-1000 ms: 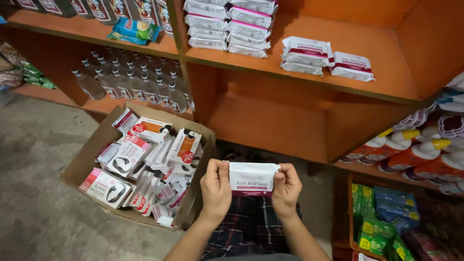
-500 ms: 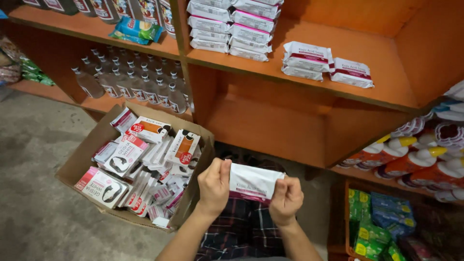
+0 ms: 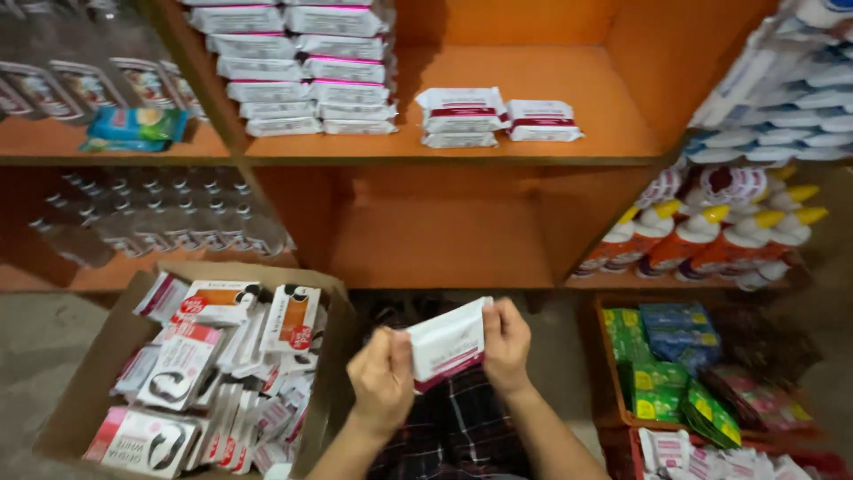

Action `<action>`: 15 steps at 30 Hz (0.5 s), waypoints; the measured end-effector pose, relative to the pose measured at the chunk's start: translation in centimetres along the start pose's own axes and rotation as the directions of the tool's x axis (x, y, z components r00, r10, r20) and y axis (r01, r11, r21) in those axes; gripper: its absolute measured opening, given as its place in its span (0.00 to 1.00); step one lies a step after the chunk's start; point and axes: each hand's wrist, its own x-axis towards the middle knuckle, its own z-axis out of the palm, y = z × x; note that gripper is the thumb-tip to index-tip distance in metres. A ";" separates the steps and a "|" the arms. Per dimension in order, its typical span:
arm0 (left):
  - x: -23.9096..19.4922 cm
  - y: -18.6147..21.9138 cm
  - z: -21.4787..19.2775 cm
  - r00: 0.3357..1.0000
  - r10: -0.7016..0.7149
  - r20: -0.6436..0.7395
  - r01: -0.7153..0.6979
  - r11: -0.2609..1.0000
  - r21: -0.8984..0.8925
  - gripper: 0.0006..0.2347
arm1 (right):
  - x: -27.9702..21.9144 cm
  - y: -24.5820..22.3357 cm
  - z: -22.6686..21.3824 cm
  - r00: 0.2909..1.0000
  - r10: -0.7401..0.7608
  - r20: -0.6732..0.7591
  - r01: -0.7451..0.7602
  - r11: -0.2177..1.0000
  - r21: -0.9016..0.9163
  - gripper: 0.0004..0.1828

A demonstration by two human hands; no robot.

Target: Stocking bars of soap onto a shelf from a cardboard box.

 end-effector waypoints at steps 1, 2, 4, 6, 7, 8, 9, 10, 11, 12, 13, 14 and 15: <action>0.3 -1.4 0.7 1.000 0.002 0.005 -0.002 1.000 -0.010 0.10 | 0.1 -0.2 -0.2 1.000 -0.002 -0.008 0.002 1.000 -0.007 0.16; 0.6 -2.7 1.5 0.988 -0.150 0.047 0.151 0.989 -0.009 0.11 | 0.3 -0.4 -0.3 0.995 -0.089 -0.050 0.079 0.982 -0.174 0.15; 1.0 -3.0 2.2 0.951 -0.295 0.093 0.296 0.955 -0.003 0.13 | 1.1 0.1 -0.4 0.980 -0.181 -0.081 0.143 0.929 -0.340 0.14; 1.6 -0.7 2.5 0.996 0.071 0.057 -0.070 0.997 -0.019 0.09 | 2.8 1.4 -0.6 0.991 -0.082 -0.102 0.071 0.992 -0.109 0.12; 2.5 -1.0 2.9 0.995 0.082 0.059 -0.081 0.996 -0.027 0.09 | 2.8 0.6 -0.7 0.990 -0.091 -0.112 0.078 0.991 -0.111 0.12; 2.9 -1.3 3.5 0.996 0.050 0.075 -0.049 0.999 -0.021 0.11 | 2.7 -0.2 -1.1 0.992 -0.071 -0.105 0.069 0.997 -0.028 0.13; 3.4 -1.6 4.0 0.996 0.019 0.091 -0.017 1.000 -0.015 0.13 | 2.6 -0.8 -1.5 0.994 -0.052 -0.096 0.058 0.997 0.055 0.13; 4.3 -1.7 4.8 0.996 0.019 0.091 -0.017 1.000 -0.017 0.13 | 3.5 -0.8 -1.9 0.994 -0.053 -0.097 0.058 0.997 0.052 0.13; 5.1 -1.8 5.5 0.994 -0.054 0.100 0.059 0.997 -0.047 0.12 | 4.4 -0.6 -2.4 0.991 -0.053 -0.125 0.054 0.999 0.008 0.14; 5.8 -2.1 6.1 0.986 -0.121 0.116 0.130 0.989 -0.074 0.12 | 4.9 -0.3 -2.6 0.986 -0.053 -0.160 0.048 0.998 -0.033 0.15; 5.8 -0.8 6.0 0.986 -0.117 0.122 0.126 0.989 -0.076 0.12 | 5.3 -0.2 -2.9 0.984 -0.054 -0.168 0.049 0.998 -0.033 0.15; 6.3 0.8 6.3 0.990 0.045 0.131 -0.025 0.989 -0.148 0.11 | 6.3 -0.5 -3.4 0.978 -0.028 -0.207 0.017 0.998 -0.056 0.13; 6.8 2.3 6.4 0.970 0.205 0.129 -0.173 0.960 -0.221 0.10 | 7.2 -0.7 -3.9 0.969 -0.004 -0.247 -0.016 0.997 -0.078 0.11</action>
